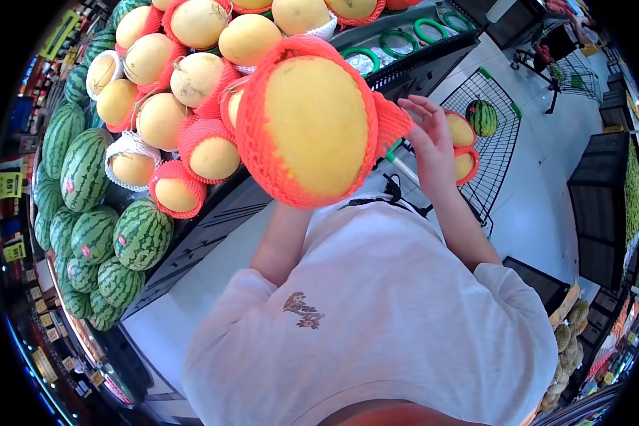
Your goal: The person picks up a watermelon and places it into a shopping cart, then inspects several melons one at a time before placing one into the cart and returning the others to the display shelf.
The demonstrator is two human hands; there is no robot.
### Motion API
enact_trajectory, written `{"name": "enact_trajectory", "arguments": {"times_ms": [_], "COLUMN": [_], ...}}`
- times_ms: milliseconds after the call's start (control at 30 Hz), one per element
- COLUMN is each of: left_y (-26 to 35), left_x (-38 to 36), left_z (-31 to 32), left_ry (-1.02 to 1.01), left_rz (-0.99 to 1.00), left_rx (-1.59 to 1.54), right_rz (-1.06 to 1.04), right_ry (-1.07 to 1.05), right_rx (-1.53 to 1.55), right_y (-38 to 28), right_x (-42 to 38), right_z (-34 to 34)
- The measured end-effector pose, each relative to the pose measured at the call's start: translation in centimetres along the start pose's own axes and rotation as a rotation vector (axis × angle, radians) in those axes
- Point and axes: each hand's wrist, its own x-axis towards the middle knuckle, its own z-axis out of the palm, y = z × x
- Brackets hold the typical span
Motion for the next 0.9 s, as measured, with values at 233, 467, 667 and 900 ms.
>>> {"name": "enact_trajectory", "arguments": {"times_ms": [233, 467, 667, 900], "left_y": [-0.6, -0.8, -1.9, -1.0], "left_x": [-0.6, 1.8, 4.0, 3.9], "left_z": [-1.9, -0.5, -1.7, -0.4], "left_ry": [-0.089, -0.464, -0.219, -0.138], "left_rz": [-0.102, -0.183, -0.034, 0.0], "left_rx": [-0.524, -0.743, -0.749, -0.741], "right_rz": [-0.848, -1.098, -1.054, -1.121], "right_ry": [-0.136, -0.334, -0.158, -0.007], "right_rx": [-0.542, -0.947, -0.999, -0.904], "right_y": [-2.6, -2.1, -1.9, -3.0], "right_x": [-2.4, -5.2, -3.6, -3.8], "right_z": [1.9, 3.7, 3.9, 4.3]}}
